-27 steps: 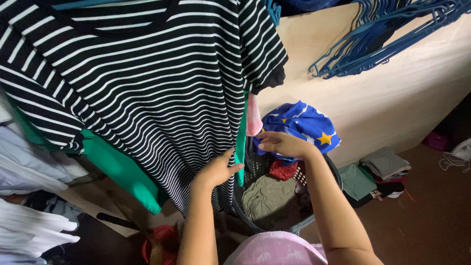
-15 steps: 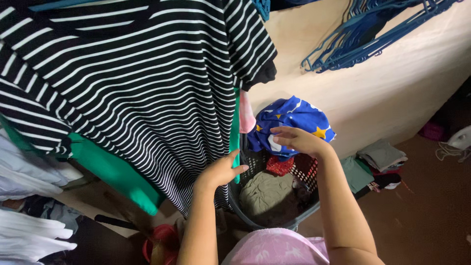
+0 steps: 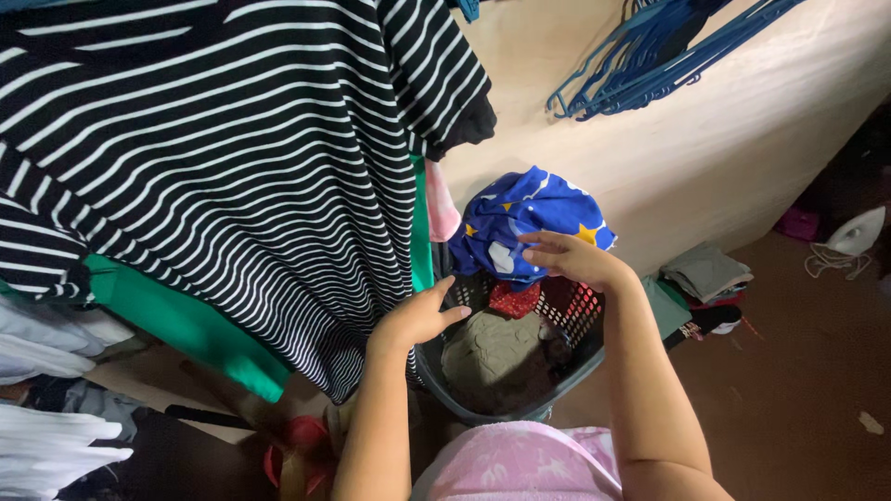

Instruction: The person takes clothes from a laundry basket, places them on hangers, and hangs them on a rack. They handle a pink striped shirt and a black t-shirt, using blue hangers to organize the garments.

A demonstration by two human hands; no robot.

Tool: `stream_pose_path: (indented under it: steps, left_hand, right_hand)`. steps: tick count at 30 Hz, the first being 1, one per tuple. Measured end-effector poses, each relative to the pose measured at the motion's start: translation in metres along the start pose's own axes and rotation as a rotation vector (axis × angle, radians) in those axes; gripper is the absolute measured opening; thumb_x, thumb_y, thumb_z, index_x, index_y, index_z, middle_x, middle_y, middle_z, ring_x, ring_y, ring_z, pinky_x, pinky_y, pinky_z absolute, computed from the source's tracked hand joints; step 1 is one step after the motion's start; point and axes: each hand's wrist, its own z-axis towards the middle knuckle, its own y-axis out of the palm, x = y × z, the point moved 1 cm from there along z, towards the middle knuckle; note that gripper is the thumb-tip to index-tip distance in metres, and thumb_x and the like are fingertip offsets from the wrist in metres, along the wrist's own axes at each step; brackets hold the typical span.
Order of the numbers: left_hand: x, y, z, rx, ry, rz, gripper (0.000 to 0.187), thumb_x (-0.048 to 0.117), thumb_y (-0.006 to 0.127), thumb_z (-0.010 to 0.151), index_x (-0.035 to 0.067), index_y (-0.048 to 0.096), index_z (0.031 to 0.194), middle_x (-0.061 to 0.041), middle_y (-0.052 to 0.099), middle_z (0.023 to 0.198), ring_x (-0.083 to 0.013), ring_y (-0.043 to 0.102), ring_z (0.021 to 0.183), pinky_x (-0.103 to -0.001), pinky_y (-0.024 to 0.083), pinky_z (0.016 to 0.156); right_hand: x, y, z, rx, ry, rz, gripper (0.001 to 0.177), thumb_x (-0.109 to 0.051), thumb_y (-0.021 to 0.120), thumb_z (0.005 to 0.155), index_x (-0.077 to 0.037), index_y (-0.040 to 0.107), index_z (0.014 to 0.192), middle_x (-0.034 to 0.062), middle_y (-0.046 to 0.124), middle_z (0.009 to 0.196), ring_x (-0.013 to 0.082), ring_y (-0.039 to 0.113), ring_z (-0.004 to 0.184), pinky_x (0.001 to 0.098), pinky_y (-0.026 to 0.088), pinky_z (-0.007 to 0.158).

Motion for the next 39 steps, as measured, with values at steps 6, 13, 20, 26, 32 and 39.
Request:
stream_pose_path:
  steps: [6, 13, 20, 26, 32, 39]
  left_hand:
    - [0.014, 0.001, 0.0, -0.041, -0.063, 0.04, 0.084, 0.049, 0.067, 0.091, 0.01, 0.034, 0.157, -0.023, 0.055, 0.145, -0.0338, 0.055, 0.136, -0.041, 0.042, 0.112]
    - [0.025, 0.008, 0.006, -0.041, -0.031, 0.044, 0.084, 0.05, 0.066, 0.09, 0.01, 0.034, 0.156, -0.022, 0.053, 0.147, -0.0329, 0.054, 0.136, -0.04, 0.042, 0.112]
    - [0.018, 0.017, 0.02, -0.039, 0.05, 0.11, 0.083, 0.053, 0.064, 0.091, 0.009, 0.035, 0.155, -0.021, 0.05, 0.151, -0.034, 0.05, 0.139, -0.041, 0.039, 0.114]
    - [0.008, 0.021, 0.026, -0.048, 0.063, 0.112, 0.083, 0.054, 0.063, 0.091, 0.008, 0.036, 0.155, -0.021, 0.05, 0.15, -0.0345, 0.05, 0.139, -0.041, 0.039, 0.114]
    - [-0.007, 0.03, 0.035, -0.105, 0.047, 0.097, 0.085, 0.052, 0.065, 0.091, 0.005, 0.034, 0.155, -0.023, 0.05, 0.15, -0.0344, 0.05, 0.139, -0.041, 0.039, 0.114]
    - [-0.037, 0.056, 0.048, -0.207, -0.03, 0.094, 0.084, 0.05, 0.064, 0.093, 0.006, 0.032, 0.157, -0.021, 0.045, 0.155, -0.0334, 0.045, 0.144, -0.04, 0.037, 0.117]
  right_hand:
    - [-0.005, -0.004, -0.014, 0.035, 0.013, -0.041, 0.059, -0.04, 0.068, 0.091, -0.018, 0.059, 0.145, 0.0069, 0.067, 0.137, 0.0195, 0.061, 0.124, 0.0355, 0.051, 0.097]
    - [-0.009, -0.014, -0.03, 0.051, 0.028, -0.049, 0.055, -0.039, 0.066, 0.092, -0.021, 0.059, 0.144, 0.0037, 0.066, 0.14, 0.0179, 0.061, 0.121, 0.0331, 0.05, 0.094]
    - [-0.005, -0.022, -0.033, 0.107, 0.04, -0.077, 0.055, -0.038, 0.067, 0.093, -0.022, 0.059, 0.144, 0.0016, 0.068, 0.137, 0.016, 0.062, 0.118, 0.0313, 0.05, 0.091]
    - [-0.001, -0.021, -0.03, 0.12, 0.043, -0.061, 0.054, -0.037, 0.067, 0.093, -0.021, 0.06, 0.145, 0.0044, 0.069, 0.135, 0.0183, 0.062, 0.118, 0.0324, 0.05, 0.093]
    - [0.013, -0.018, -0.025, 0.081, 0.095, 0.003, 0.056, -0.039, 0.065, 0.093, -0.021, 0.058, 0.145, 0.0017, 0.063, 0.141, 0.0157, 0.059, 0.124, 0.0352, 0.05, 0.097]
    - [0.048, -0.018, -0.01, 0.036, 0.132, 0.037, 0.059, -0.037, 0.065, 0.091, -0.022, 0.055, 0.148, 0.001, 0.064, 0.141, 0.0166, 0.059, 0.121, 0.0349, 0.05, 0.096]
